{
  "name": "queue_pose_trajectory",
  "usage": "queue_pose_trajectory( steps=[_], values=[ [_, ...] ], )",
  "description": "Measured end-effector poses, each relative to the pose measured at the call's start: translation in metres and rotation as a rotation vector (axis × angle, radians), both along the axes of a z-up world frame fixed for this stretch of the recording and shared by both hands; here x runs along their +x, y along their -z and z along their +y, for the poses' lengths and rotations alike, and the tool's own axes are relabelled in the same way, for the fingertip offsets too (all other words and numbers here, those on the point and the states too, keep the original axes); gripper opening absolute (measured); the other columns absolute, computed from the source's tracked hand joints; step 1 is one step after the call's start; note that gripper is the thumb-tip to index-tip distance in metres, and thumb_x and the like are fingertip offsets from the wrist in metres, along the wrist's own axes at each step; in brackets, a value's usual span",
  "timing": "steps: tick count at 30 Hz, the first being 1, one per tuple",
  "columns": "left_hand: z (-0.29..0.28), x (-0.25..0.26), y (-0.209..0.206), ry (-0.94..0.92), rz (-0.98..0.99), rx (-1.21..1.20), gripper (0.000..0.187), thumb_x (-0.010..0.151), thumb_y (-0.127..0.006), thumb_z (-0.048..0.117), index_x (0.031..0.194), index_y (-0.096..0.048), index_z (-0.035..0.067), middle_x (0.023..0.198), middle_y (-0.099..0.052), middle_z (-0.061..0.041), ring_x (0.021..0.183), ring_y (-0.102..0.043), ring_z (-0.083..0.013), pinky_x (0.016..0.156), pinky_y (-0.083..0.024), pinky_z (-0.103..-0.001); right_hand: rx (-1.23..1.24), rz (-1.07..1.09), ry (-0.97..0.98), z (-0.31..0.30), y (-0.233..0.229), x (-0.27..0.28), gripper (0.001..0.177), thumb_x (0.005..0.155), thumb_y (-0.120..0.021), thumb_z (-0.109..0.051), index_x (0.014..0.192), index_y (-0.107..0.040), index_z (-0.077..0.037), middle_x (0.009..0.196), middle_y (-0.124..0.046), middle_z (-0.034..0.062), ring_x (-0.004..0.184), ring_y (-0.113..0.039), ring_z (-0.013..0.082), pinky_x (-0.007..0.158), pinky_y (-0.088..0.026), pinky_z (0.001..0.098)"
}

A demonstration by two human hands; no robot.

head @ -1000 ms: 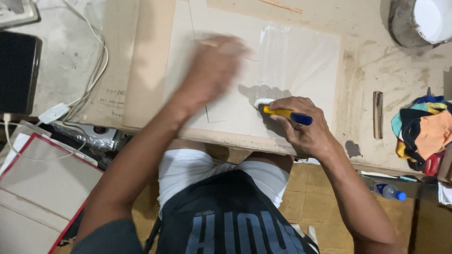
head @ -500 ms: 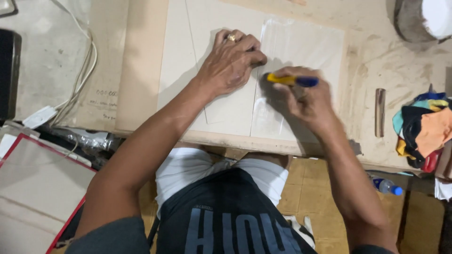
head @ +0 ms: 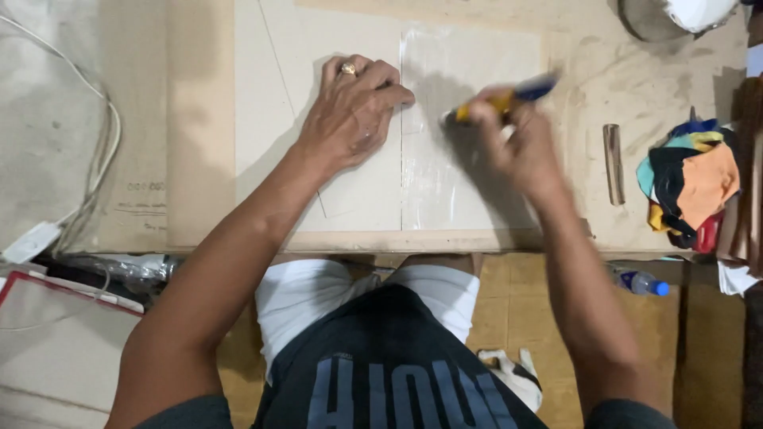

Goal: The person aligns two pieces of cardboard on a workbench and uses a wooden stick to measure the gap between them. They then use a brush to apply a white adhesive substance to the cardboard surface.

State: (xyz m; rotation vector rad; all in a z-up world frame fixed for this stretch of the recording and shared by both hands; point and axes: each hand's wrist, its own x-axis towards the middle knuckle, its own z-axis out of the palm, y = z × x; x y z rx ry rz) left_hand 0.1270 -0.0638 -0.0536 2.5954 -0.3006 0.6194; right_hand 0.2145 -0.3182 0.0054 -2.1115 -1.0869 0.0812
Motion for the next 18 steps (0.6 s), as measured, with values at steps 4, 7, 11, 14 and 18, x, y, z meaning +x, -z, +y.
queue_pose_trajectory(
  steps=[4, 7, 11, 14, 18],
  values=[
    [0.002, -0.003, 0.001, -0.006, -0.031, -0.008, 0.030, 0.092, -0.060, -0.004, 0.101, -0.078, 0.018, 0.102, -0.064, -0.004, 0.096, -0.060, -0.0347, 0.095, -0.034, -0.051, -0.151, 0.104, 0.069, -0.033, 0.005, -0.089, 0.023, 0.110, -0.042, -0.021, 0.106, -0.057, -0.003, 0.095, -0.059, 0.0135, 0.086, -0.059, 0.0221, 0.074, -0.048, 0.0329],
    [0.001, -0.002, 0.000, 0.001, -0.002, -0.018, 0.027, 0.093, -0.062, 0.000, 0.102, -0.078, 0.019, 0.103, -0.067, -0.005, 0.097, -0.061, -0.0327, 0.096, -0.034, -0.052, -0.017, 0.238, 0.052, -0.066, 0.008, -0.107, 0.020, 0.108, -0.043, -0.022, 0.108, -0.055, -0.006, 0.107, -0.061, 0.0110, 0.103, -0.063, 0.0211, 0.090, -0.054, 0.0308],
    [0.002, -0.002, 0.006, 0.005, -0.012, -0.026, 0.033, 0.093, -0.062, -0.003, 0.109, -0.078, 0.020, 0.107, -0.065, -0.003, 0.098, -0.062, -0.0329, 0.100, -0.030, -0.050, 0.057, 0.033, 0.261, -0.031, -0.016, -0.050, 0.028, 0.116, -0.038, -0.017, 0.106, -0.060, -0.001, 0.100, -0.061, 0.0118, 0.094, -0.060, 0.0244, 0.083, -0.046, 0.0357],
    [0.001, -0.003, 0.001, 0.007, 0.040, -0.030, 0.030, 0.095, -0.062, 0.002, 0.114, -0.079, 0.018, 0.111, -0.069, -0.006, 0.104, -0.063, -0.0360, 0.102, -0.032, -0.054, 0.257, 0.013, 0.277, 0.018, 0.000, 0.019, 0.017, 0.113, -0.049, -0.024, 0.114, -0.058, -0.010, 0.103, -0.064, 0.0071, 0.089, -0.063, 0.0173, 0.072, -0.052, 0.0305],
    [0.001, 0.001, 0.003, -0.039, -0.001, -0.022, 0.028, 0.095, -0.062, 0.004, 0.110, -0.080, 0.021, 0.108, -0.066, -0.004, 0.101, -0.063, -0.0341, 0.100, -0.033, -0.051, 0.107, -0.029, 0.144, 0.039, 0.009, 0.000, 0.028, 0.112, -0.046, -0.027, 0.118, -0.056, -0.002, 0.102, -0.071, 0.0169, 0.095, -0.072, 0.0290, 0.081, -0.054, 0.0381]
  ],
)
